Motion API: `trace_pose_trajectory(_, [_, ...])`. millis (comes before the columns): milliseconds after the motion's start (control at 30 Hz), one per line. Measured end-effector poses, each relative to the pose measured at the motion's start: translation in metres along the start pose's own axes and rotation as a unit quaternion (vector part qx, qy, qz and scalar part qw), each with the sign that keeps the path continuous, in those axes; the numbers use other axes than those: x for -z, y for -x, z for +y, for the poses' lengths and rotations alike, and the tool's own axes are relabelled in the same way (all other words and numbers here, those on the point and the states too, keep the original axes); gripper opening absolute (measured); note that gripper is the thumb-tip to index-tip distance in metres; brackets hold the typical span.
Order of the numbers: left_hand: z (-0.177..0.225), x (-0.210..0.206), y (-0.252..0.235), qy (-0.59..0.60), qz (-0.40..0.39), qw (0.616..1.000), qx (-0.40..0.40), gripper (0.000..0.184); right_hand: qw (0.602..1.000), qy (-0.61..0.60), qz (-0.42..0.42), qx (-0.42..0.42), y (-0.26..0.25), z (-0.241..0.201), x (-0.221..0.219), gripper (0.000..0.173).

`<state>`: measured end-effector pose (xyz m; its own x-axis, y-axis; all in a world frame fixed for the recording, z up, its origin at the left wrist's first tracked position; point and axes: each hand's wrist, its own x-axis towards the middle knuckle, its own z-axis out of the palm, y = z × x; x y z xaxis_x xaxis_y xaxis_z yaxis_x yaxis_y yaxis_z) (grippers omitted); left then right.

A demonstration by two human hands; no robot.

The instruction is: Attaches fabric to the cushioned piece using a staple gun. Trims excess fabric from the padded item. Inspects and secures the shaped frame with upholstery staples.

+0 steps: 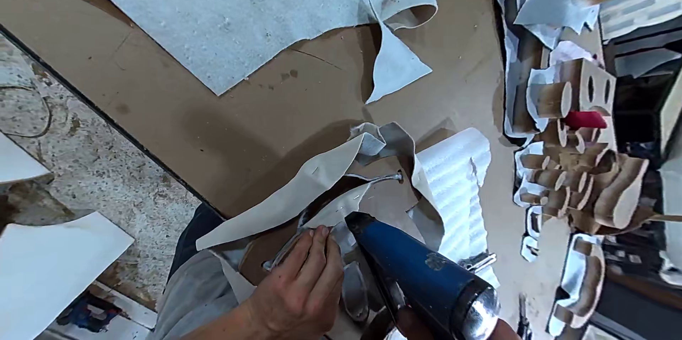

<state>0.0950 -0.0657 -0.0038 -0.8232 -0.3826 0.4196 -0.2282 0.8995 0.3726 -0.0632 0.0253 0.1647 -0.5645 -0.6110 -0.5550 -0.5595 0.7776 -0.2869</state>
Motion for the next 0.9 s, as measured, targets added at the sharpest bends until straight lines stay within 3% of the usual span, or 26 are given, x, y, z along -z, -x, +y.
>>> trace_pose_trajectory(267, [-0.006, 0.008, 0.008, 0.136, 0.074, 0.988, 0.021, 0.023, 0.999, -0.001, -0.015, 0.035, -0.005, -0.013, -0.007, 0.027])
trace_pose_trajectory(367, [-0.014, 0.023, 0.004, 0.108, 0.082, 0.98, 0.148, 0.021, 0.999, -0.025, 0.002, 0.032, -0.001, -0.004, -0.009, 0.032])
trace_pose_trajectory(433, [-0.02, 0.024, -0.006, 0.081, 0.034, 0.968, 0.234, 0.031, 0.999, -0.045, 0.01, 0.024, 0.001, 0.004, -0.012, 0.029])
trace_pose_trajectory(500, [-0.023, 0.022, -0.018, 0.064, 0.001, 0.962, 0.264, 0.035, 0.998, -0.06, 0.019, 0.018, 0.003, 0.01, -0.016, 0.026])
trace_pose_trajectory(667, [-0.024, 0.011, -0.03, 0.044, 0.02, 0.962, 0.269, 0.022, 0.996, -0.073, 0.048, 0.017, 0.012, 0.011, -0.015, 0.023])
trace_pose_trajectory(900, [-0.023, 0.001, -0.024, 0.062, 0.079, 0.979, 0.175, 0.019, 0.996, -0.08, 0.037, 0.006, 0.012, 0.015, -0.011, 0.024])
